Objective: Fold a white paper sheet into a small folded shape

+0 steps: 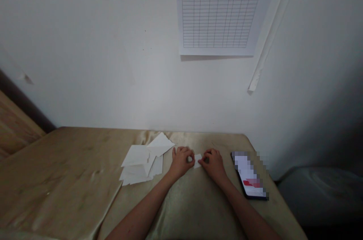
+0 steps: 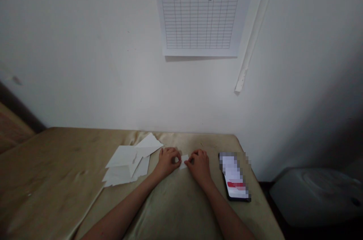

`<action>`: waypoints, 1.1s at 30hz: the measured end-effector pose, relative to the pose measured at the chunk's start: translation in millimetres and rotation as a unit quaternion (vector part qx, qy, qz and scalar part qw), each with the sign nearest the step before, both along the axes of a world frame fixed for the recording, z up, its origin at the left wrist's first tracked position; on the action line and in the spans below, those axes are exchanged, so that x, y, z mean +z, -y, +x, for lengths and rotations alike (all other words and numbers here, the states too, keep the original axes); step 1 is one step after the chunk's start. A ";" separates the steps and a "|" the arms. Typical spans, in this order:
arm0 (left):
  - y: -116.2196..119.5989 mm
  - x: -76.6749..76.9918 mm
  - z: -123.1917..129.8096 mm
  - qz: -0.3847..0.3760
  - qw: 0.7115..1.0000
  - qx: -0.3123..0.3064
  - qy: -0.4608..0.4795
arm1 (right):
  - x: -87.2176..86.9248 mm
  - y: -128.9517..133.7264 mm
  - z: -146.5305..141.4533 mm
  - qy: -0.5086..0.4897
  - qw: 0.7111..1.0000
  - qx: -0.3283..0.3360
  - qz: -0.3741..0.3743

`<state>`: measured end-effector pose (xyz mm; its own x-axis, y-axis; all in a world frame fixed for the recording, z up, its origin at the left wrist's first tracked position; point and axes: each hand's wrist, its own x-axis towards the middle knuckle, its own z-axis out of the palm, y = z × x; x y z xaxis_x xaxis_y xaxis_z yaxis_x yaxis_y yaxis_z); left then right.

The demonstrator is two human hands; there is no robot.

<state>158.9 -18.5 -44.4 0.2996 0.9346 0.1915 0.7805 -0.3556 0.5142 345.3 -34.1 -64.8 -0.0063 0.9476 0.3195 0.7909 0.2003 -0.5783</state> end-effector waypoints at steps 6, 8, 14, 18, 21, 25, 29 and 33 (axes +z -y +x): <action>-2.0 -2.4 -3.2 -0.001 1.000 0.000 0.016 | 5.0 1.2 -1.0 -0.003 1.000 -0.003 -0.019; -2.7 -2.2 -4.3 -0.002 1.000 -0.002 0.015 | 7.4 1.8 -1.6 -0.005 0.999 -0.007 -0.032; -3.3 -0.4 -5.4 -0.005 1.000 -0.007 0.018 | 9.4 2.2 -2.8 -0.008 0.999 -0.013 -0.044; -4.3 -1.6 -5.2 -0.001 1.000 -0.006 0.013 | 7.5 1.2 -2.5 -0.007 0.999 -0.013 -0.044; -5.1 -3.1 -5.9 -0.007 1.000 -0.007 0.012 | 6.8 0.6 -2.0 -0.002 0.999 -0.011 -0.044; -4.0 -3.8 -7.5 -0.018 1.000 -0.013 0.019 | 7.4 2.1 -1.1 -0.002 0.999 -0.006 -0.040; -2.2 -2.7 -8.5 -0.005 0.999 -0.021 0.030 | 8.7 6.0 -0.1 -0.001 1.000 0.008 -0.026; -2.8 -0.6 -10.6 0.035 0.998 -0.034 0.030 | 10.4 10.0 0.6 0.013 0.999 0.039 -0.011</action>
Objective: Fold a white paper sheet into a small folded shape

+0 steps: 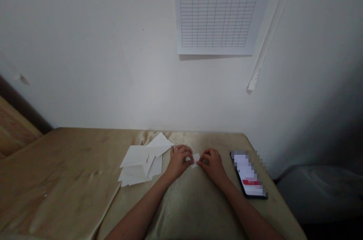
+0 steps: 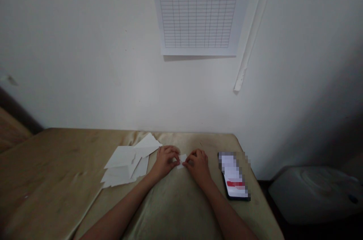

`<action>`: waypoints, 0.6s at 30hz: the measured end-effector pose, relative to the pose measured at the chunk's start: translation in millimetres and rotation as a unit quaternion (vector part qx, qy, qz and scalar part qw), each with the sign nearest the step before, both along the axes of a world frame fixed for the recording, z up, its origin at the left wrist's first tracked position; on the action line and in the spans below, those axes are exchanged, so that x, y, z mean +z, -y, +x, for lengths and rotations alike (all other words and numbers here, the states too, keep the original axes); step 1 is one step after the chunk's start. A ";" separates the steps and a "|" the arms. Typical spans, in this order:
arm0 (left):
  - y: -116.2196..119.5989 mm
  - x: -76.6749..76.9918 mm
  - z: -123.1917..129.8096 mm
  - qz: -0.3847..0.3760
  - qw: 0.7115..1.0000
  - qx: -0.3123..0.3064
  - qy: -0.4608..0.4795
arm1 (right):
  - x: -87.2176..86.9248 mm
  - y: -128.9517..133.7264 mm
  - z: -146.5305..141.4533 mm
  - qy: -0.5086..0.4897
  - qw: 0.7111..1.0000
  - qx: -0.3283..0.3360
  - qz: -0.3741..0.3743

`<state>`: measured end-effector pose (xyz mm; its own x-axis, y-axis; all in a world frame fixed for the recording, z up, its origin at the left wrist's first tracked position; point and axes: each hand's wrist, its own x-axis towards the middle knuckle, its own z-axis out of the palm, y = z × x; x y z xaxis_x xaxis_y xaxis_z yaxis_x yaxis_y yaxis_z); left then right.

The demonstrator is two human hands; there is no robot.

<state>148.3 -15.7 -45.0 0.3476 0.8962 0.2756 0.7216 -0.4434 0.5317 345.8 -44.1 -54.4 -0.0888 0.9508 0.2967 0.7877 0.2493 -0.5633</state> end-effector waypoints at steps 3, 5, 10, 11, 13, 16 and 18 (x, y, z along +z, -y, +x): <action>-1.4 0.7 -2.6 0.000 1.000 0.002 -0.007 | 1.0 1.6 0.4 0.007 1.000 0.010 0.011; -2.4 0.4 -4.1 -0.005 1.000 -0.001 -0.014 | 0.7 1.4 0.6 0.011 1.000 0.012 0.015; -3.7 -2.6 -5.2 -0.010 1.000 0.000 -0.018 | -2.0 -1.6 0.6 0.012 1.000 0.005 0.006; -3.6 -3.1 -5.1 -0.009 1.000 0.000 -0.020 | -2.4 -2.1 0.5 0.012 1.000 0.003 0.005; -3.1 -3.8 -5.0 -0.008 1.000 -0.002 -0.027 | -2.7 -2.6 0.3 0.011 1.000 0.001 0.002; -1.8 -2.9 -5.1 -0.015 0.999 -0.008 -0.037 | -2.5 -2.7 0.1 0.013 1.000 0.000 -0.003; -0.7 -1.2 -5.3 -0.023 0.999 -0.011 -0.040 | -2.1 -2.6 0.0 0.017 1.000 -0.001 -0.007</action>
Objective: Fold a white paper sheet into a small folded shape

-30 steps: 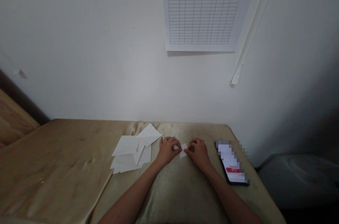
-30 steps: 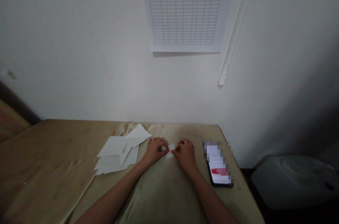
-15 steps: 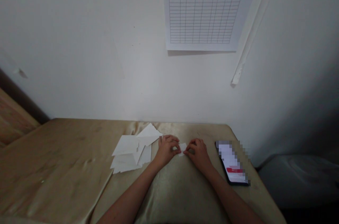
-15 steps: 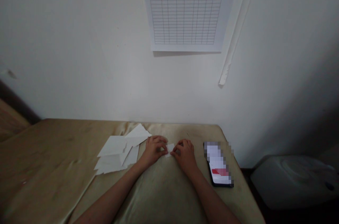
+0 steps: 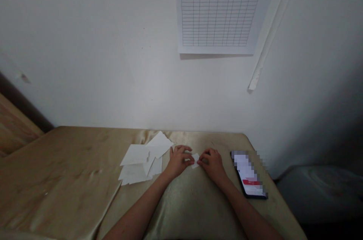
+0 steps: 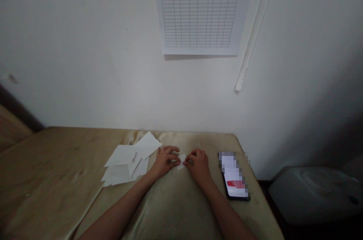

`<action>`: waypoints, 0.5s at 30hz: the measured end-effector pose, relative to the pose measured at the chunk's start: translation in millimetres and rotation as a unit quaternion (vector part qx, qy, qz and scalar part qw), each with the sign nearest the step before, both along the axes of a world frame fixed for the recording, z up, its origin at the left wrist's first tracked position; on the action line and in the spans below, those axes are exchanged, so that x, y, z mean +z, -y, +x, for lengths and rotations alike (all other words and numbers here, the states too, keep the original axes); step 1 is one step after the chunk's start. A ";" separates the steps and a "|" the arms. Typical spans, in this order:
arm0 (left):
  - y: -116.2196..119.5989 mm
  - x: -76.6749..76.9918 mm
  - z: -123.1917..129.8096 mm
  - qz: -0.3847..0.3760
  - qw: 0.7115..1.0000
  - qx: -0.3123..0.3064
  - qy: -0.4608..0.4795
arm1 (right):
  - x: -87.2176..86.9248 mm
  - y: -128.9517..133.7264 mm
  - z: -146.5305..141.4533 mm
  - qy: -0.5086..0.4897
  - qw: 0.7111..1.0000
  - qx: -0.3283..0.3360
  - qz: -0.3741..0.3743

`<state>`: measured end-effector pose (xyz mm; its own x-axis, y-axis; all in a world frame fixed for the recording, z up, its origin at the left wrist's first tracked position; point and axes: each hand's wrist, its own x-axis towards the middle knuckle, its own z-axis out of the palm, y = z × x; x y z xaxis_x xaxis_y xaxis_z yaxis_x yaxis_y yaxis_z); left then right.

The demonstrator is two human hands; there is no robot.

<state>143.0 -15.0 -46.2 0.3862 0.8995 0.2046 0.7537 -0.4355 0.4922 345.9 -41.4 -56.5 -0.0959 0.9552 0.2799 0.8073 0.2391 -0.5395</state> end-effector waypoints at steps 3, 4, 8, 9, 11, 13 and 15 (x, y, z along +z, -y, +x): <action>2.1 3.1 0.0 -0.004 1.000 -0.007 -0.008 | 1.2 0.5 -0.3 0.006 1.000 -0.002 -0.008; 3.0 3.9 0.2 -0.001 1.000 -0.008 -0.010 | 1.8 0.8 -0.5 0.006 1.000 -0.003 -0.008; 5.8 5.0 1.9 0.020 1.000 0.000 -0.008 | 4.4 2.0 -1.3 0.003 1.000 -0.008 -0.008; 6.1 4.7 2.4 0.019 1.000 0.004 -0.006 | 4.9 2.0 -1.5 0.003 1.000 -0.011 -0.010; 6.0 3.7 3.4 0.006 1.000 0.011 0.001 | 5.5 1.7 -2.2 0.004 1.000 -0.014 -0.016; 5.2 2.5 4.3 -0.009 1.000 0.020 0.011 | 5.5 1.1 -2.8 0.003 1.000 -0.017 -0.019; 4.2 1.6 5.1 -0.015 0.999 0.029 0.021 | 4.8 0.5 -3.4 0.004 1.000 -0.019 -0.022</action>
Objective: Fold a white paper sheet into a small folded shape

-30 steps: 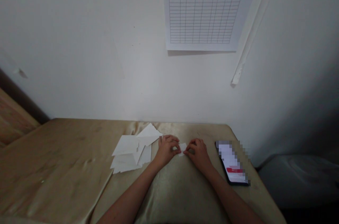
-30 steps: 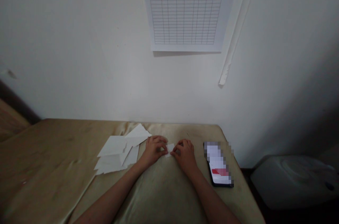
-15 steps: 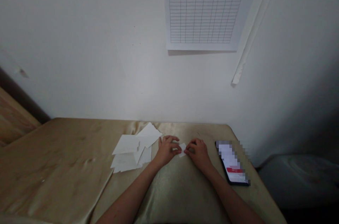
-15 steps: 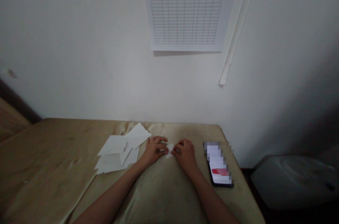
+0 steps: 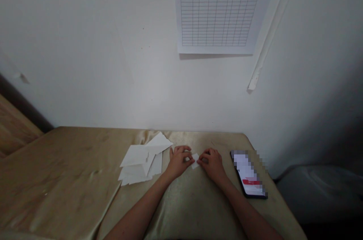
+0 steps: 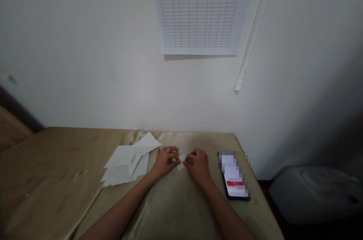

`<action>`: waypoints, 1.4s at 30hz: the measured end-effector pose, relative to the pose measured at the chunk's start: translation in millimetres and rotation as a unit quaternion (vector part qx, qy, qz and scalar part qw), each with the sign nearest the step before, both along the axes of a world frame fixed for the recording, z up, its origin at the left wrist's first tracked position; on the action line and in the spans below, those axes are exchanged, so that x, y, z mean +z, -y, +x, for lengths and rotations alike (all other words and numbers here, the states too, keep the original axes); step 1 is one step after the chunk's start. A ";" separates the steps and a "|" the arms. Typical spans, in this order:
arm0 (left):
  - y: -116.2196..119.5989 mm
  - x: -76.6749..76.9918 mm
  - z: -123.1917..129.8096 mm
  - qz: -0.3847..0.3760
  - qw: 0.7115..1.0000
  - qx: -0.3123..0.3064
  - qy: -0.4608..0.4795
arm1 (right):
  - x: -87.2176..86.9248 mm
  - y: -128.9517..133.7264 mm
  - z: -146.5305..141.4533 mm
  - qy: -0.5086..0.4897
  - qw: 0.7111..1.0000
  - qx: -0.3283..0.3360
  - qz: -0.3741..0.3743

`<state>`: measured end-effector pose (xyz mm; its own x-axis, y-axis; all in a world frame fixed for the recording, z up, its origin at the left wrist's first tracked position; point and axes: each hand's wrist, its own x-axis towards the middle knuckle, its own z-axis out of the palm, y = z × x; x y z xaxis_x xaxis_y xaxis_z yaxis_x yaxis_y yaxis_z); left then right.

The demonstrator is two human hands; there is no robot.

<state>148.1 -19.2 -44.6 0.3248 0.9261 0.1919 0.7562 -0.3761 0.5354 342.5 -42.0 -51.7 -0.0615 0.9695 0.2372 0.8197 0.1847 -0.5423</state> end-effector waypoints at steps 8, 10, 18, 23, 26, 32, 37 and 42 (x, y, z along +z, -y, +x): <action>-3.6 0.5 2.1 0.004 0.999 0.049 0.015 | -5.0 0.7 -0.5 0.023 1.000 -0.001 0.006; -4.2 0.8 2.3 0.001 0.998 0.056 0.019 | -4.7 1.3 -0.8 0.028 1.000 -0.003 0.008; -2.8 2.6 5.0 -0.019 0.998 0.063 0.012 | -2.2 2.2 -3.8 0.039 0.999 -0.011 0.004; -1.6 2.4 5.5 -0.015 0.998 0.060 0.011 | -2.3 1.6 -6.1 0.038 0.999 -0.026 0.001; -1.3 2.8 5.6 -0.018 0.998 0.056 0.006 | -2.3 1.6 -7.1 0.037 0.999 -0.029 0.002; -0.5 4.6 2.3 -0.027 0.998 0.045 -0.015 | -3.4 1.9 -7.3 0.033 0.999 -0.031 0.006; -2.8 2.4 -5.1 -0.039 0.999 0.030 -0.018 | -4.0 2.3 -6.8 0.036 0.999 -0.029 0.009; -5.7 0.0 -8.4 -0.037 0.999 0.031 -0.009 | -2.8 3.4 -6.5 0.033 0.999 -0.029 0.011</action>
<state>139.7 -13.5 -44.6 0.2684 0.9562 0.1171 0.7869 -0.2878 0.5459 336.0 -45.3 -54.6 -0.0224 0.9666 0.2554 0.8634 0.1475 -0.4824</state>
